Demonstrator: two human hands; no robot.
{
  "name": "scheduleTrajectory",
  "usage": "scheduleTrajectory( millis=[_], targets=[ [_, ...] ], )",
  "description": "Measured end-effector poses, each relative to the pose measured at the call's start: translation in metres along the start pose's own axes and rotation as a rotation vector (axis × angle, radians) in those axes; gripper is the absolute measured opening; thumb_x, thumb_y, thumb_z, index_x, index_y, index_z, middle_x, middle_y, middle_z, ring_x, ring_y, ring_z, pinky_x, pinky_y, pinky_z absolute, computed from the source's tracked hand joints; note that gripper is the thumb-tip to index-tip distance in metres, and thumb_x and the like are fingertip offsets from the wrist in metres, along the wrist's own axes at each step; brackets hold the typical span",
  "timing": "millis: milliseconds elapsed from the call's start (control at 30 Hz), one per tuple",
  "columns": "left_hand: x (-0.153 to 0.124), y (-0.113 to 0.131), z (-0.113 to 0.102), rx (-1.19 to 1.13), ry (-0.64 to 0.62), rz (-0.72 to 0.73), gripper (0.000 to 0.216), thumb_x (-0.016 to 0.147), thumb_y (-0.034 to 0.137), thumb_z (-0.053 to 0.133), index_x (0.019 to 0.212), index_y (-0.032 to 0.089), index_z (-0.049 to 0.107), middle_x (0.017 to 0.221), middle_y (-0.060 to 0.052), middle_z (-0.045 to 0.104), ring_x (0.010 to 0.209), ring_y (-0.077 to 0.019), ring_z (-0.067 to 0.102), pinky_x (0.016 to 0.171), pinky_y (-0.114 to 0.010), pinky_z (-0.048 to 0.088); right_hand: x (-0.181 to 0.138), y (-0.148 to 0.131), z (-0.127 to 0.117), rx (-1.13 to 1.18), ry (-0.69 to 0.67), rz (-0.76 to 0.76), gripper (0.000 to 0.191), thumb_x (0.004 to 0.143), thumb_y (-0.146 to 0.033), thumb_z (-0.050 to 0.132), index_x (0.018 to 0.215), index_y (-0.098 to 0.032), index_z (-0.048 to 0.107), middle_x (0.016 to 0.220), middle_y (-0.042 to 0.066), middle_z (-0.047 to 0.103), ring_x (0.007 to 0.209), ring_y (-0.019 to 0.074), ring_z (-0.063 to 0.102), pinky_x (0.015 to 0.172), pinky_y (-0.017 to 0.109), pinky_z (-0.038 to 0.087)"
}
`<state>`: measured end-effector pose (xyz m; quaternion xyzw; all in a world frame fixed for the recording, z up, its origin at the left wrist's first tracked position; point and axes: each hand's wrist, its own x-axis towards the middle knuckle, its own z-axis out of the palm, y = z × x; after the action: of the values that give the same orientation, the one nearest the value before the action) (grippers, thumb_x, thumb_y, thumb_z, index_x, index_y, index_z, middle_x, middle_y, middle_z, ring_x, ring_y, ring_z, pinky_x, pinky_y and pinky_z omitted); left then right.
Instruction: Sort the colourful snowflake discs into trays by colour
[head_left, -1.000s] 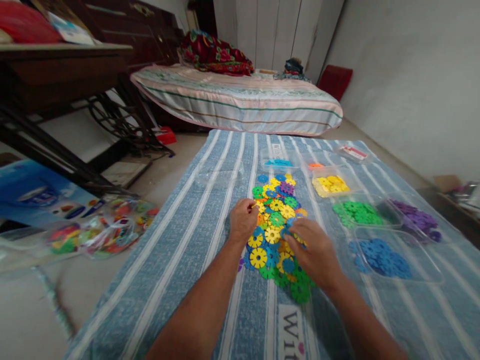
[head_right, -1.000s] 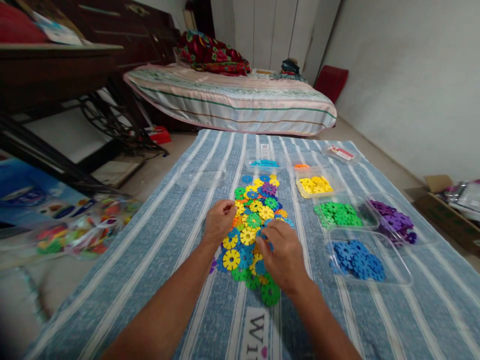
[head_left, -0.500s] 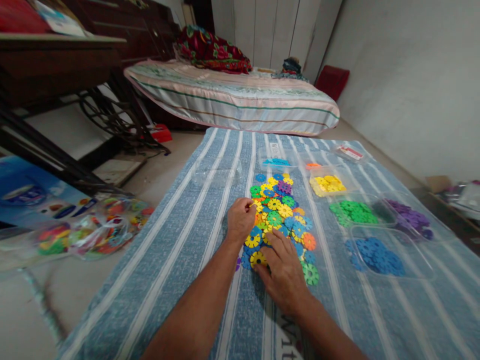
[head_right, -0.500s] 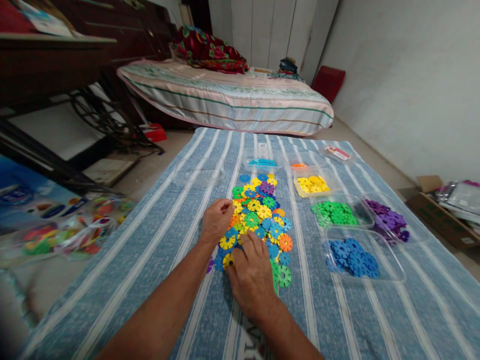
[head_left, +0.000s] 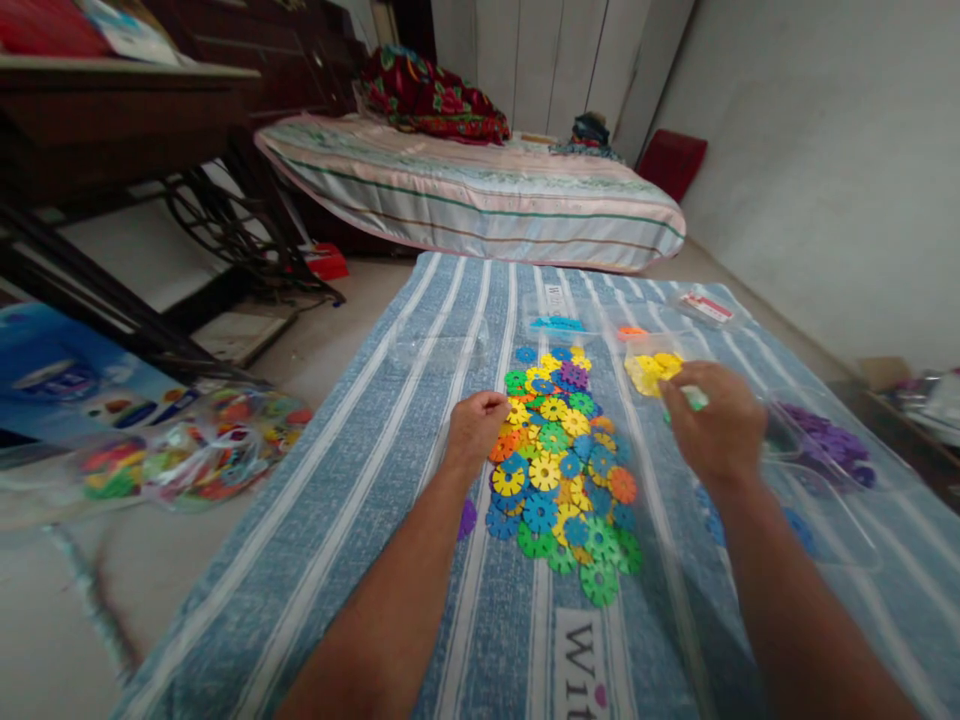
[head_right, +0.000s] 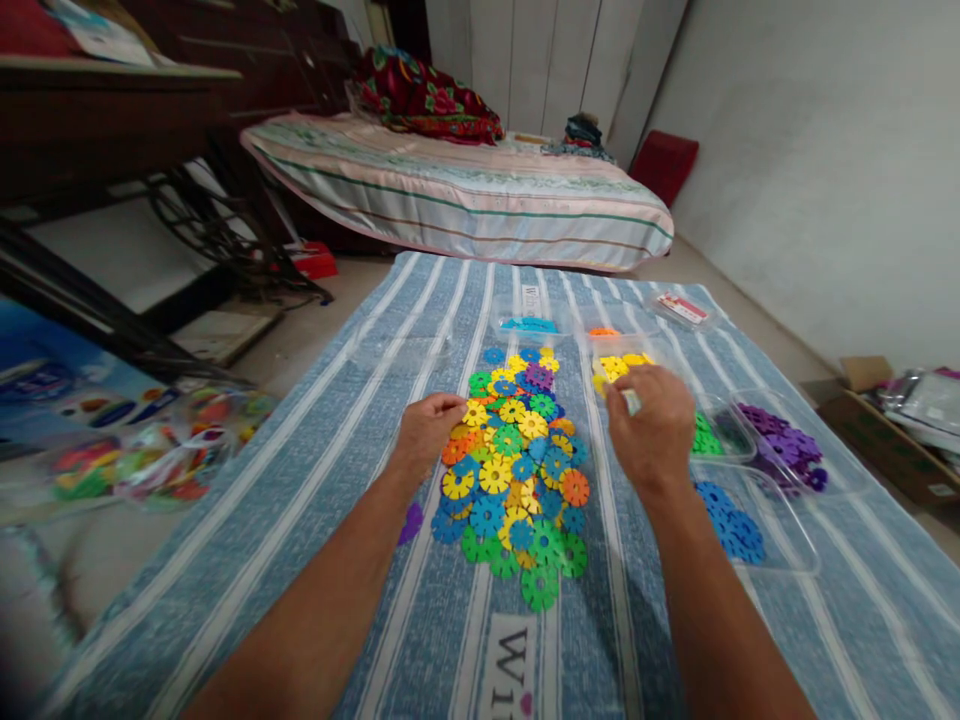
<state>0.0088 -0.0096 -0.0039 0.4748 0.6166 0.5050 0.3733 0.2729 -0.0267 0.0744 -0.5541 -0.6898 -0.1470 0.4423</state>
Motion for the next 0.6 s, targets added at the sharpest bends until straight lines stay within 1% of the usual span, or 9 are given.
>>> scheduleTrajectory(
  millis=[67, 133, 200, 267, 300, 367, 433, 500, 600],
  targets=[
    [0.000, 0.002, -0.001, -0.077, 0.010, -0.046, 0.015, 0.061, 0.029, 0.062, 0.068, 0.016, 0.066, 0.062, 0.002, 0.064, 0.060, -0.0121, 0.058, 0.059, -0.022, 0.045, 0.009, 0.005, 0.001, -0.107, 0.082, -0.009, 0.013, 0.077, -0.028, 0.058, 0.082, -0.017, 0.062, 0.083, 0.009, 0.065, 0.086, 0.0252, 0.060, 0.082, 0.045, 0.046],
    [0.000, 0.004, -0.001, -0.132, 0.017, -0.086, 0.016, 0.060, 0.029, 0.063, 0.067, 0.016, 0.066, 0.060, 0.002, 0.063, 0.058, -0.0112, 0.056, 0.057, -0.022, 0.044, -0.001, -0.014, 0.004, -0.054, 0.045, -0.067, 0.014, 0.080, -0.027, 0.057, 0.088, -0.017, 0.062, 0.087, 0.010, 0.065, 0.090, 0.0246, 0.059, 0.084, 0.045, 0.047],
    [0.000, 0.006, -0.003, -0.172, 0.013, -0.117, 0.016, 0.059, 0.029, 0.063, 0.067, 0.015, 0.066, 0.059, 0.002, 0.063, 0.057, -0.0106, 0.056, 0.057, -0.022, 0.044, -0.026, -0.050, 0.009, 0.129, -0.100, -0.188, 0.012, 0.083, -0.024, 0.055, 0.089, -0.018, 0.063, 0.094, 0.009, 0.064, 0.099, 0.0229, 0.057, 0.088, 0.042, 0.046],
    [0.000, 0.008, -0.004, -0.208, -0.003, -0.138, 0.016, 0.059, 0.029, 0.064, 0.068, 0.015, 0.065, 0.059, 0.002, 0.062, 0.058, -0.0109, 0.057, 0.059, -0.022, 0.045, -0.056, -0.092, 0.016, 0.281, -0.296, -0.302, 0.011, 0.083, -0.021, 0.055, 0.089, -0.020, 0.064, 0.101, 0.009, 0.063, 0.113, 0.0237, 0.050, 0.094, 0.043, 0.044],
    [0.000, 0.009, -0.005, -0.217, -0.013, -0.143, 0.017, 0.059, 0.029, 0.064, 0.069, 0.015, 0.065, 0.059, 0.002, 0.062, 0.058, -0.0112, 0.057, 0.060, -0.022, 0.046, -0.069, -0.112, 0.019, 0.318, -0.397, -0.332, 0.010, 0.082, -0.022, 0.057, 0.089, -0.020, 0.064, 0.104, 0.010, 0.062, 0.117, 0.0245, 0.046, 0.095, 0.044, 0.043],
    [0.001, 0.010, -0.007, -0.205, -0.032, -0.142, 0.017, 0.059, 0.029, 0.064, 0.069, 0.015, 0.065, 0.060, 0.002, 0.063, 0.059, -0.0117, 0.058, 0.060, -0.023, 0.047, -0.088, -0.142, 0.026, 0.323, -0.551, -0.348, 0.016, 0.080, -0.026, 0.060, 0.094, -0.018, 0.064, 0.113, 0.012, 0.059, 0.123, 0.0273, 0.040, 0.099, 0.048, 0.038],
    [0.001, 0.010, -0.008, -0.170, -0.049, -0.133, 0.018, 0.059, 0.029, 0.065, 0.069, 0.015, 0.066, 0.061, 0.002, 0.064, 0.059, -0.0119, 0.058, 0.060, -0.023, 0.047, -0.098, -0.160, 0.033, 0.285, -0.639, -0.331, 0.028, 0.079, -0.032, 0.062, 0.102, -0.015, 0.062, 0.122, 0.015, 0.054, 0.127, 0.0304, 0.035, 0.101, 0.053, 0.034],
    [0.002, 0.011, -0.010, -0.157, -0.065, -0.133, 0.019, 0.059, 0.030, 0.065, 0.069, 0.015, 0.066, 0.062, 0.001, 0.065, 0.061, -0.0123, 0.059, 0.062, -0.024, 0.048, -0.102, -0.168, 0.040, 0.245, -0.678, -0.312, 0.040, 0.080, -0.037, 0.062, 0.111, -0.012, 0.059, 0.128, 0.018, 0.049, 0.129, 0.0326, 0.031, 0.102, 0.057, 0.030],
    [0.003, 0.012, -0.010, -0.164, -0.082, -0.136, 0.021, 0.059, 0.031, 0.065, 0.071, 0.015, 0.067, 0.063, 0.001, 0.066, 0.062, -0.0127, 0.060, 0.063, -0.024, 0.048, -0.106, -0.170, 0.047, 0.215, -0.691, -0.313, 0.043, 0.083, -0.036, 0.057, 0.117, -0.010, 0.056, 0.131, 0.019, 0.047, 0.130, 0.0332, 0.030, 0.102, 0.058, 0.030]
  ],
)
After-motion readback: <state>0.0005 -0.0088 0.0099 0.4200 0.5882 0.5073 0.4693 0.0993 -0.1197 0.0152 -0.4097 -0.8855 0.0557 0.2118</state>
